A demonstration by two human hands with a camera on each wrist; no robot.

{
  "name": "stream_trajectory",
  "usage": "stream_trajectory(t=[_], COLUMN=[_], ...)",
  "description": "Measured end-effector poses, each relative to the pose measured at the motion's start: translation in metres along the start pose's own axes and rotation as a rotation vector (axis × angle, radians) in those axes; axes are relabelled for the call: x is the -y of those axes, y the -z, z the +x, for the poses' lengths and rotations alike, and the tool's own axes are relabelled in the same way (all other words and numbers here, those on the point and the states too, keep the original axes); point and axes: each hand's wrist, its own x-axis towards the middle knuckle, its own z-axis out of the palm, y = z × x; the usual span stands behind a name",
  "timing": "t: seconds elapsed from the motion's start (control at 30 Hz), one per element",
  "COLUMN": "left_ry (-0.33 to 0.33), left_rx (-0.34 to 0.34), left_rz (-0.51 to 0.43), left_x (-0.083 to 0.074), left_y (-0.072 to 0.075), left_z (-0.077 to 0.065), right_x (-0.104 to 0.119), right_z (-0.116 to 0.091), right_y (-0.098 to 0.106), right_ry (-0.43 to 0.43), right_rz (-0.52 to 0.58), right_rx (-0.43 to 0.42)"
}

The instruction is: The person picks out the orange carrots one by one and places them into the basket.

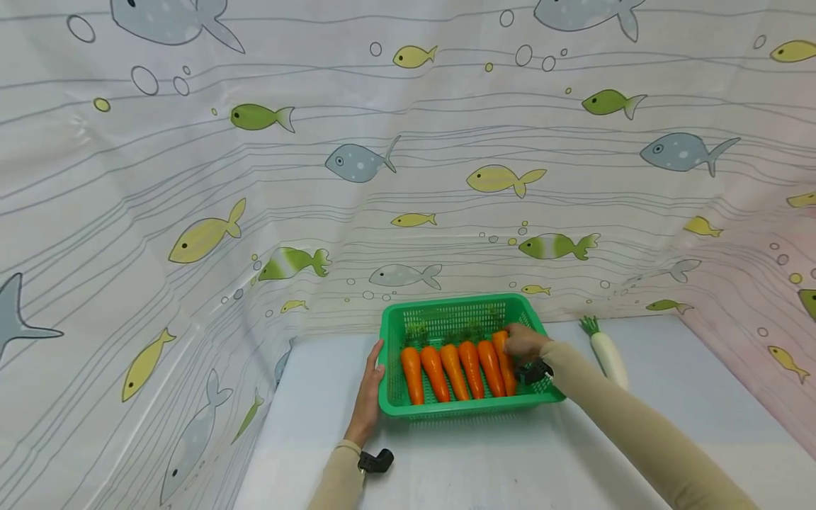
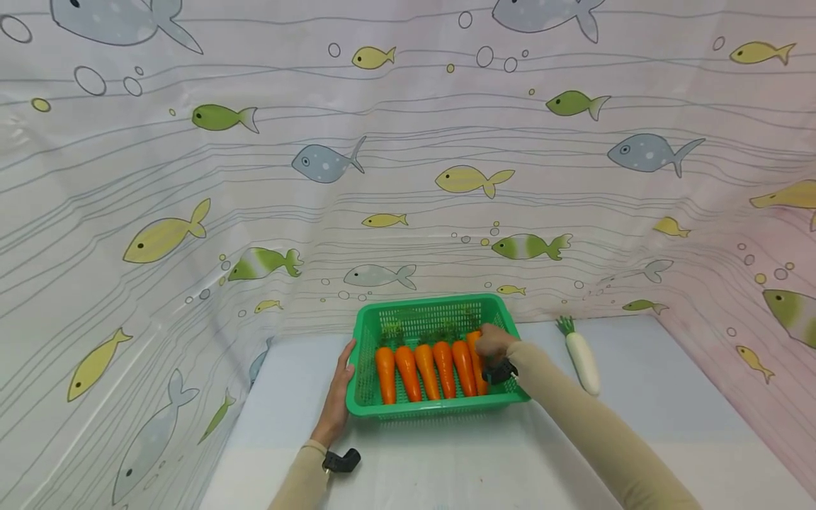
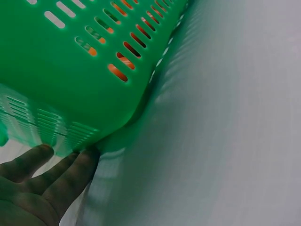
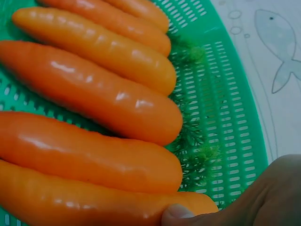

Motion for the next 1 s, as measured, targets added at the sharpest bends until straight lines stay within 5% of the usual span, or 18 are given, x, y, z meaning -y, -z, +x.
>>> stream_trajectory(t=[1.0], left_ry=[-0.018], left_rx=[-0.007], left_rz=[0.008], left_x=[0.001], left_y=[-0.001], left_z=[0.000], right_x=[0.001], right_z=[0.006], right_y=[-0.014], right_ry=[0.046], right_rz=[-0.378], right_rx=[-0.128])
